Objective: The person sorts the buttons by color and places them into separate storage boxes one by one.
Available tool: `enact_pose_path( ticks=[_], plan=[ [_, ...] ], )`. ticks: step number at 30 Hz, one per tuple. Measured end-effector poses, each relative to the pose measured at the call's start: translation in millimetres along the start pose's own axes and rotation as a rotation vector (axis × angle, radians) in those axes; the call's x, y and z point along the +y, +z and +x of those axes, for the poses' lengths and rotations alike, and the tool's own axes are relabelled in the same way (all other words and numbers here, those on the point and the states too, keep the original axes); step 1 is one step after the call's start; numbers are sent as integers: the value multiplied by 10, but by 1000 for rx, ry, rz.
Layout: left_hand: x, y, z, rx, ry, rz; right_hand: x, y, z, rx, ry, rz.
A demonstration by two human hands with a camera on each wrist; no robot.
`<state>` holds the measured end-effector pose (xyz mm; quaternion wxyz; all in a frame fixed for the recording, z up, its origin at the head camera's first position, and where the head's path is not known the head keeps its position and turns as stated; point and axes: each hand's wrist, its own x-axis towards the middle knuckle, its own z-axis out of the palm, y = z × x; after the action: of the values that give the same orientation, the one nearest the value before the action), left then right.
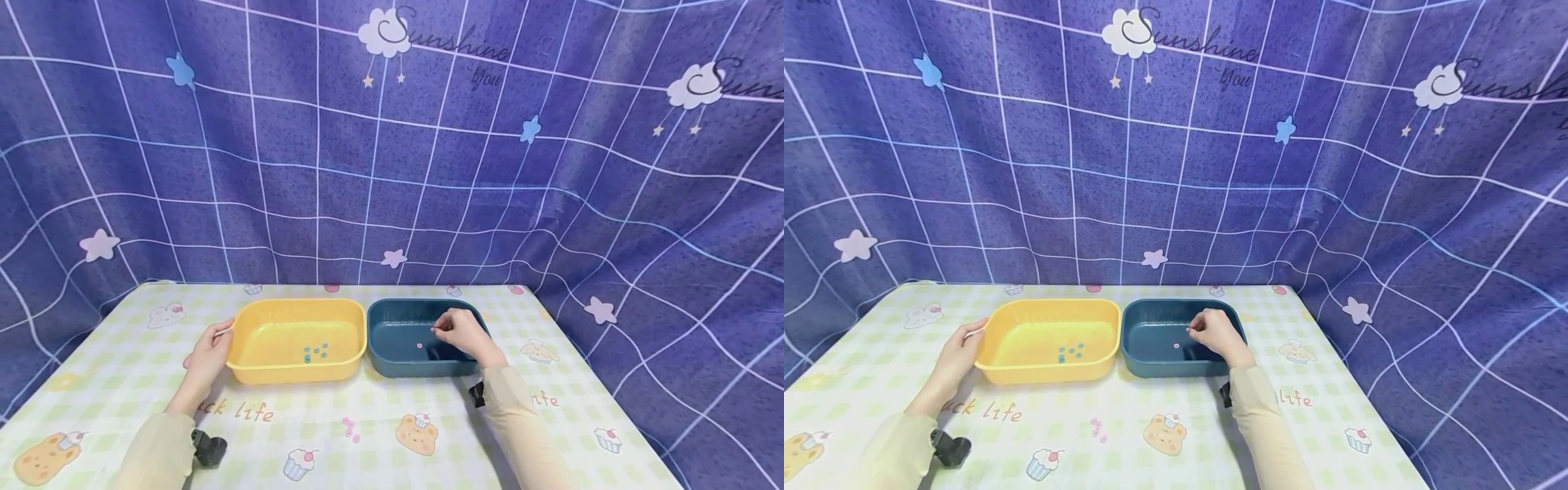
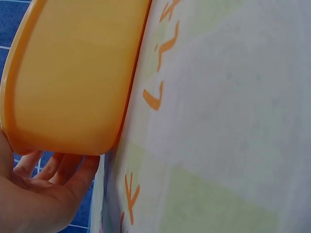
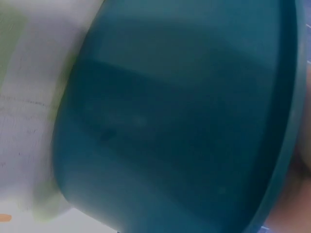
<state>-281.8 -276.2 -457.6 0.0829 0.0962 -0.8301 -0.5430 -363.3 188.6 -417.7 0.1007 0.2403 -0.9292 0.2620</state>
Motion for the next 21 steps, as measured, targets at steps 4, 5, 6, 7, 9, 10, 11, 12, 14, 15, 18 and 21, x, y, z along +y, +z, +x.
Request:
enact_pose_path(
  ticks=[4,5,6,7,9,10,11,12,14,15,18,21],
  plan=[
    [-3,11,5,5,15,-3,7,1,4,-3,-1,0],
    [-3,13,6,6,17,-3,7,2,5,-4,-2,1],
    [-3,14,6,7,17,-1,9,2,5,-4,-3,2],
    [-3,16,7,9,15,0,6,0,6,-4,-3,3],
    [-5,18,9,10,12,2,6,-1,10,-2,-8,2],
    [-6,18,9,10,11,0,5,-2,11,0,-12,0],
    [-7,18,10,10,10,-1,2,-5,12,2,-15,0],
    [-9,18,11,9,9,-1,0,-6,13,5,-20,-1],
    [-13,16,13,9,10,1,-2,-7,16,7,-30,-1],
    [-15,15,14,9,9,2,-4,-6,17,8,-32,-1],
    [-21,12,19,13,9,9,-8,0,19,4,-29,2],
    [-21,12,19,13,4,14,-8,5,16,-2,-9,4]
  ],
)
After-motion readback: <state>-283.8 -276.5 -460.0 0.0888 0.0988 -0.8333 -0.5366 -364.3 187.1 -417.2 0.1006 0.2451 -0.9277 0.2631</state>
